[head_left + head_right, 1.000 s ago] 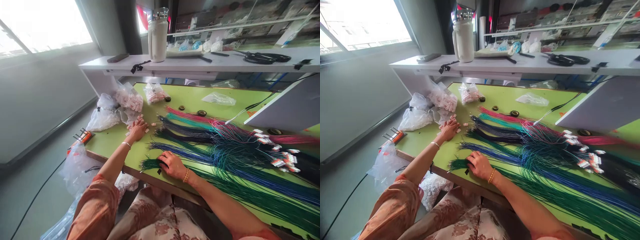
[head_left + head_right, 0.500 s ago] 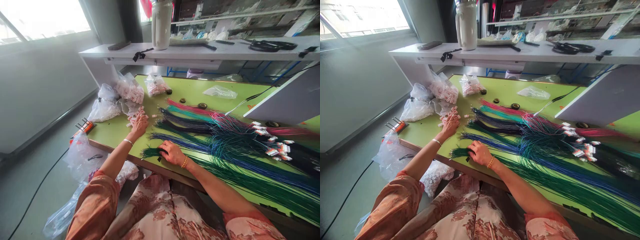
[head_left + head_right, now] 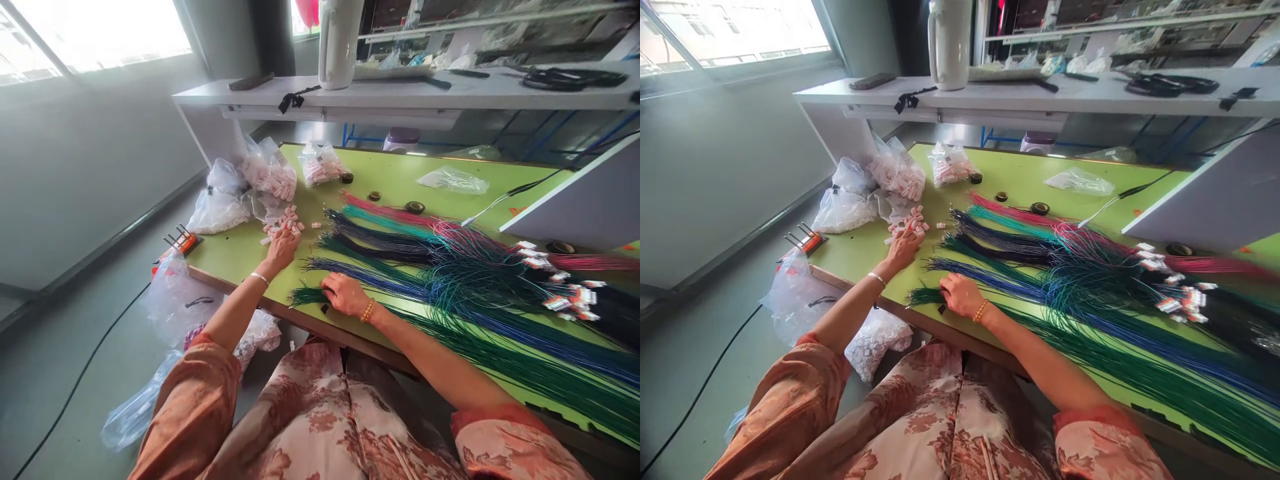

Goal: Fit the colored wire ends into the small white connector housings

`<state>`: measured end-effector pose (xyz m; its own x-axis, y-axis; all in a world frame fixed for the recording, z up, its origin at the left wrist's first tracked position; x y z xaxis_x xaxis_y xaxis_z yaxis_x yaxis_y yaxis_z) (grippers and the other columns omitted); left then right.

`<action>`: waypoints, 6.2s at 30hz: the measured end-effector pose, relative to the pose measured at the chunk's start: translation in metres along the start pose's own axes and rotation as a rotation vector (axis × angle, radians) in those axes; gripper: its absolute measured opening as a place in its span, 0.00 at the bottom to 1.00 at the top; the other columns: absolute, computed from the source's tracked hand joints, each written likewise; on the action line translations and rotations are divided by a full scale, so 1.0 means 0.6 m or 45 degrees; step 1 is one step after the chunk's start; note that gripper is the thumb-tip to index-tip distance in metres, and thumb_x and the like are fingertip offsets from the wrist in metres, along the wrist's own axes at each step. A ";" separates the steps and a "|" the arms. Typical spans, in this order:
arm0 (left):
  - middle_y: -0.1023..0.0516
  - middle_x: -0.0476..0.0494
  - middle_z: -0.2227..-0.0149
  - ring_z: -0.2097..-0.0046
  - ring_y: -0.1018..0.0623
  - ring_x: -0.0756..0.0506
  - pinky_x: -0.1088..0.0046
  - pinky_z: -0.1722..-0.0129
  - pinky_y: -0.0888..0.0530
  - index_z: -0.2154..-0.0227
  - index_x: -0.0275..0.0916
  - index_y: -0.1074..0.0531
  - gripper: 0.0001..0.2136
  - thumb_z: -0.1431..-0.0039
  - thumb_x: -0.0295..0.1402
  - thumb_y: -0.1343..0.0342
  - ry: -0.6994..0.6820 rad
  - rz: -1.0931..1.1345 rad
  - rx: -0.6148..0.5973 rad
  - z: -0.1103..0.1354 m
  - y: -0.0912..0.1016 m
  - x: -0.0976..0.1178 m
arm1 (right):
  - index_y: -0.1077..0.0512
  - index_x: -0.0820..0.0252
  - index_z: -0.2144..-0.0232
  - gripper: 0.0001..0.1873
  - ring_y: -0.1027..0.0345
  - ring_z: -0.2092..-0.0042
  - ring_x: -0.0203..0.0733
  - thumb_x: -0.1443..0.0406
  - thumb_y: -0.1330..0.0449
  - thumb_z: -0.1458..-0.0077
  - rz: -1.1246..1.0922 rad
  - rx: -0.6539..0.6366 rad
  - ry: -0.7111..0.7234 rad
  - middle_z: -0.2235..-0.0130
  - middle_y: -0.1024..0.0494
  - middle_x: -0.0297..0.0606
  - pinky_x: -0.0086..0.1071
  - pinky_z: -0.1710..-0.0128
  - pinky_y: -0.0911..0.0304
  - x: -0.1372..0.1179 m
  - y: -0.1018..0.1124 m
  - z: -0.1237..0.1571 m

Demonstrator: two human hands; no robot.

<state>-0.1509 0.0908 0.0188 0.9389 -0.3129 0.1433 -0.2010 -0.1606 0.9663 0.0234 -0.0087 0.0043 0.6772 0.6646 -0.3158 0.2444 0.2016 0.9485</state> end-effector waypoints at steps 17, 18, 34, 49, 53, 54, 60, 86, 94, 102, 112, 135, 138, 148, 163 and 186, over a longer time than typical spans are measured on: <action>0.30 0.53 0.75 0.79 0.29 0.56 0.81 0.82 0.40 0.63 0.38 0.29 0.20 0.53 0.47 0.35 0.827 1.895 0.562 0.175 0.061 -0.024 | 0.30 0.61 0.63 0.06 0.39 0.73 0.33 0.67 0.42 0.46 -0.554 0.078 -0.100 0.73 0.26 0.31 0.27 0.70 0.48 -0.005 0.031 -0.045; 0.28 0.52 0.74 0.78 0.28 0.56 0.81 0.80 0.38 0.64 0.38 0.28 0.20 0.55 0.46 0.34 0.868 1.962 0.529 0.185 0.055 -0.018 | 0.30 0.61 0.65 0.05 0.39 0.73 0.32 0.68 0.42 0.47 -0.553 0.051 -0.077 0.73 0.26 0.32 0.27 0.70 0.48 -0.013 0.029 -0.055; 0.26 0.49 0.68 0.72 0.28 0.56 0.80 0.72 0.31 0.56 0.42 0.25 0.19 0.53 0.32 0.33 0.793 2.505 0.089 0.201 0.018 0.135 | 0.30 0.62 0.72 0.09 0.42 0.74 0.31 0.61 0.43 0.48 -1.048 0.382 -0.025 0.75 0.30 0.31 0.26 0.73 0.44 -0.028 0.094 0.003; 0.26 0.48 0.67 0.71 0.29 0.55 0.78 0.70 0.30 0.57 0.42 0.24 0.16 0.51 0.33 0.34 0.769 2.559 0.011 0.186 0.011 0.180 | 0.33 0.60 0.74 0.09 0.41 0.74 0.33 0.62 0.46 0.45 -0.758 0.569 -0.034 0.75 0.29 0.33 0.28 0.73 0.46 -0.021 0.111 0.048; 0.25 0.47 0.66 0.71 0.28 0.55 0.79 0.69 0.30 0.57 0.40 0.24 0.16 0.51 0.31 0.34 0.787 2.606 0.019 0.186 0.013 0.183 | 0.34 0.60 0.74 0.10 0.43 0.76 0.32 0.61 0.47 0.44 -0.798 0.566 -0.036 0.76 0.30 0.33 0.27 0.74 0.49 -0.021 0.105 0.049; 0.24 0.46 0.66 0.71 0.28 0.55 0.79 0.69 0.30 0.57 0.39 0.24 0.16 0.51 0.30 0.34 0.791 2.617 0.020 0.186 0.013 0.184 | 0.34 0.59 0.74 0.10 0.44 0.76 0.32 0.61 0.47 0.43 -0.802 0.572 -0.037 0.76 0.31 0.32 0.27 0.75 0.49 -0.021 0.105 0.050; 0.24 0.47 0.67 0.70 0.28 0.55 0.79 0.69 0.32 0.56 0.36 0.25 0.17 0.51 0.29 0.34 0.771 2.627 0.050 0.185 0.018 0.189 | 0.35 0.59 0.75 0.12 0.45 0.76 0.32 0.60 0.48 0.43 -0.811 0.585 -0.066 0.77 0.32 0.32 0.28 0.75 0.50 -0.018 0.101 0.055; 0.26 0.48 0.72 0.72 0.31 0.52 0.74 0.73 0.34 0.69 0.43 0.23 0.07 0.52 0.36 0.34 0.876 2.186 0.383 0.183 0.004 0.204 | 0.32 0.60 0.72 0.09 0.40 0.74 0.34 0.64 0.48 0.43 -0.724 0.561 -0.046 0.74 0.27 0.35 0.28 0.72 0.47 -0.015 0.083 0.051; 0.25 0.50 0.71 0.73 0.30 0.55 0.79 0.72 0.35 0.67 0.37 0.25 0.18 0.61 0.38 0.29 0.957 2.346 0.380 0.180 0.001 0.205 | 0.35 0.59 0.75 0.08 0.44 0.76 0.34 0.65 0.48 0.44 -0.655 0.576 -0.092 0.77 0.31 0.33 0.28 0.73 0.49 -0.013 0.082 0.049; 0.24 0.48 0.70 0.73 0.30 0.55 0.79 0.73 0.35 0.66 0.36 0.25 0.18 0.60 0.36 0.29 0.943 2.361 0.328 0.184 0.001 0.199 | 0.32 0.60 0.72 0.13 0.41 0.75 0.33 0.59 0.49 0.41 -0.893 0.483 -0.088 0.76 0.30 0.33 0.27 0.73 0.46 0.022 0.086 0.039; 0.23 0.45 0.69 0.73 0.28 0.54 0.78 0.73 0.34 0.63 0.34 0.25 0.16 0.57 0.31 0.31 0.924 2.436 0.226 0.197 -0.012 0.168 | 0.24 0.59 0.71 0.06 0.32 0.68 0.37 0.65 0.41 0.48 -0.185 0.032 -0.345 0.68 0.21 0.37 0.29 0.70 0.46 0.106 0.073 0.005; 0.24 0.44 0.69 0.73 0.28 0.55 0.79 0.74 0.34 0.63 0.33 0.27 0.18 0.57 0.32 0.31 0.924 2.499 0.181 0.176 -0.033 0.186 | 0.26 0.65 0.66 0.09 0.32 0.70 0.33 0.70 0.45 0.47 -0.474 0.126 -0.351 0.69 0.21 0.38 0.25 0.69 0.42 0.097 0.068 -0.077; 0.25 0.45 0.69 0.73 0.28 0.55 0.79 0.74 0.34 0.63 0.33 0.27 0.17 0.57 0.32 0.31 0.926 2.515 0.176 0.174 -0.036 0.188 | 0.24 0.65 0.66 0.10 0.30 0.66 0.37 0.70 0.46 0.46 -0.220 0.106 -0.380 0.66 0.20 0.43 0.27 0.66 0.42 0.087 0.077 -0.094; 0.26 0.48 0.68 0.72 0.29 0.56 0.80 0.74 0.34 0.64 0.35 0.27 0.17 0.57 0.32 0.31 0.923 2.576 0.189 0.160 -0.038 0.198 | 0.26 0.61 0.67 0.09 0.33 0.70 0.36 0.66 0.46 0.45 -0.206 0.279 -0.309 0.70 0.22 0.39 0.27 0.69 0.44 0.071 0.124 -0.073; 0.26 0.47 0.67 0.68 0.27 0.54 0.79 0.67 0.29 0.58 0.36 0.25 0.15 0.51 0.25 0.36 0.881 2.802 0.036 0.151 -0.034 0.215 | 0.31 0.61 0.76 0.08 0.43 0.76 0.31 0.62 0.44 0.50 -0.910 0.532 -0.197 0.76 0.28 0.33 0.26 0.74 0.46 0.030 0.111 0.051; 0.24 0.47 0.68 0.69 0.26 0.54 0.79 0.66 0.29 0.63 0.35 0.23 0.11 0.52 0.24 0.36 0.889 2.748 0.016 0.149 -0.033 0.227 | 0.33 0.58 0.76 0.04 0.41 0.75 0.32 0.66 0.45 0.50 -0.539 0.739 -0.050 0.76 0.29 0.32 0.27 0.71 0.46 0.016 0.116 0.072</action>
<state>-0.0442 -0.0321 0.0003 -0.6866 0.2962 0.6639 -0.7198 -0.1489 -0.6780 0.0772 -0.0195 0.0663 0.4644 0.5854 -0.6645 0.8137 0.0142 0.5811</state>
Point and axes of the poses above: each hand's wrist, its own z-axis away from the middle knuckle, its own y-axis out of the back of the hand, x = y × z, the point moved 7 cm from there along -z, towards the middle knuckle
